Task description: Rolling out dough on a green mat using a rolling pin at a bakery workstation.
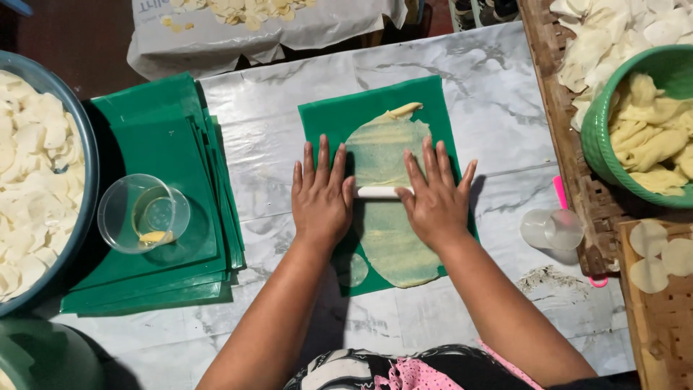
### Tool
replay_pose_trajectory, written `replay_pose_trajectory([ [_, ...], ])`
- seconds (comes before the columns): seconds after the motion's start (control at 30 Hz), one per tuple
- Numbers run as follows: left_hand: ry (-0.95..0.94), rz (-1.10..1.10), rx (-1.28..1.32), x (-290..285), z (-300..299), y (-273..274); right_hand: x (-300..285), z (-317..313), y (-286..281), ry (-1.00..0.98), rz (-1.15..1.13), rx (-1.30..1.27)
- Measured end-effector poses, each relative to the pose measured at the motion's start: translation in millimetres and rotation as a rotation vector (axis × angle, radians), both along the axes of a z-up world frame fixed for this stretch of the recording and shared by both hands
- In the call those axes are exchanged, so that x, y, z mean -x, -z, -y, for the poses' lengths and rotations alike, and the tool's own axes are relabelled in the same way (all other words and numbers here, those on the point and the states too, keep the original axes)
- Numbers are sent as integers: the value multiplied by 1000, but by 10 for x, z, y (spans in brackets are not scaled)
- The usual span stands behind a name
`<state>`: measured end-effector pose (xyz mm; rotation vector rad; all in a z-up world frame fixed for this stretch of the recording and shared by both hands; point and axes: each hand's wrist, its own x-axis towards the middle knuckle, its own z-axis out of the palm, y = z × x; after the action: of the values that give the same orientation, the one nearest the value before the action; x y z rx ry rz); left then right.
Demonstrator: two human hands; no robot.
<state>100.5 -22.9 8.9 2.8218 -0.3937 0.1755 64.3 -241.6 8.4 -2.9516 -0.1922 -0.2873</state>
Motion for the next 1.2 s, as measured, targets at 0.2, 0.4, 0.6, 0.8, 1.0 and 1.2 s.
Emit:
replay_pose_trajectory([
  [0.2,-91,-150,-14,-863,186,-95,-869,53,-198,170,-168,-80],
  [0.4,-94,-200,31,-891,201,-145,-1200,262,176,27,45,-51],
  [0.6,-55,-207,36,-700,172,-165,-890,295,282,-75,287,-98],
  [0.8,-36,-199,27,-630,101,-162,-501,462,163,-92,210,-112],
  [1.0,-44,-152,59,-723,114,-122,-341,605,51,-201,88,84],
  [1.2,-69,-103,85,-1157,260,-245,-873,787,-224,-253,222,29],
])
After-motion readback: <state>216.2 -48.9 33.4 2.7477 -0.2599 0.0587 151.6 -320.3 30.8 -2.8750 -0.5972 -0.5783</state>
